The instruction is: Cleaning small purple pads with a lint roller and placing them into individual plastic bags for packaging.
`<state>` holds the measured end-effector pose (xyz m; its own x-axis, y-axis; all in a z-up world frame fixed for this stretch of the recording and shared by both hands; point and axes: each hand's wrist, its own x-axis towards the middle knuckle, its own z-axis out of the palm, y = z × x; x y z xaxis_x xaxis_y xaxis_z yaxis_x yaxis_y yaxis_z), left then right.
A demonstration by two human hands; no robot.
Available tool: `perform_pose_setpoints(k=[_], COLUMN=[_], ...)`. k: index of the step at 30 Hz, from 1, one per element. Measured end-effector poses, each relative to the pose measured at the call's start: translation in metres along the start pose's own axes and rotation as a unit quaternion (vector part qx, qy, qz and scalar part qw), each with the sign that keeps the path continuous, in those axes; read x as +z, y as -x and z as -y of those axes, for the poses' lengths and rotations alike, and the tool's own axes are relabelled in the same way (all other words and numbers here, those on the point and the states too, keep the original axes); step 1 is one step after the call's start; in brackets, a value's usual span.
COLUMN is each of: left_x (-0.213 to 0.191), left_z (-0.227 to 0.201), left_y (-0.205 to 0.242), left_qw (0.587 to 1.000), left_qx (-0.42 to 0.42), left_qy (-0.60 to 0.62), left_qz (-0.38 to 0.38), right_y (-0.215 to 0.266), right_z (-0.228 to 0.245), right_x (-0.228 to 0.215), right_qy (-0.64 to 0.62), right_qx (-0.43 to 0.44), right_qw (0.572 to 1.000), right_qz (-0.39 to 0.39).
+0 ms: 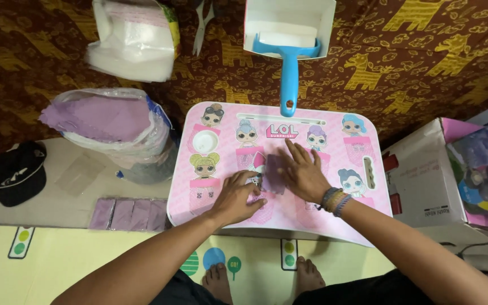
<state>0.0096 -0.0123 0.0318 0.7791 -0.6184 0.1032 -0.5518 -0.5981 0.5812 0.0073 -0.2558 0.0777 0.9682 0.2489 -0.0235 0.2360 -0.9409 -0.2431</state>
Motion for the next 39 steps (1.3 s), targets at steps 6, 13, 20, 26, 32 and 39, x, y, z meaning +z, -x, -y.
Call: perform_pose_setpoints(k=[6,13,20,26,32,39], left_x=[0.001,-0.007,0.002,-0.009,-0.008,0.024], left_z=[0.008,0.003,0.004,-0.016,-0.02,0.013], left_y=[0.002,0.0,0.007,0.002,0.003,-0.009], left_qw=[1.0,0.991,0.985,0.981,0.976,0.961], left_qx=[0.018,0.104,0.114,0.179,0.145,0.243], left_qy=[-0.021,-0.077,-0.115,-0.075,-0.105,-0.125], left_qz=[0.005,0.02,0.059,0.024,0.124,0.034], right_y=[0.018,0.018,0.01,-0.019,-0.039,-0.046], right_z=[-0.007,-0.017,-0.022,0.027,0.08,0.085], right_x=[0.018,0.034,0.015,-0.097,-0.189,-0.21], right_qy=[0.08,0.11,0.086,-0.395,-0.737,-0.717], right_qx=[-0.02,-0.062,-0.08,0.074,0.098,-0.008], right_qw=[0.996,0.991,0.992,0.915,0.668,0.692], right_qz=[0.031,0.029,0.044,-0.026,-0.04,-0.087])
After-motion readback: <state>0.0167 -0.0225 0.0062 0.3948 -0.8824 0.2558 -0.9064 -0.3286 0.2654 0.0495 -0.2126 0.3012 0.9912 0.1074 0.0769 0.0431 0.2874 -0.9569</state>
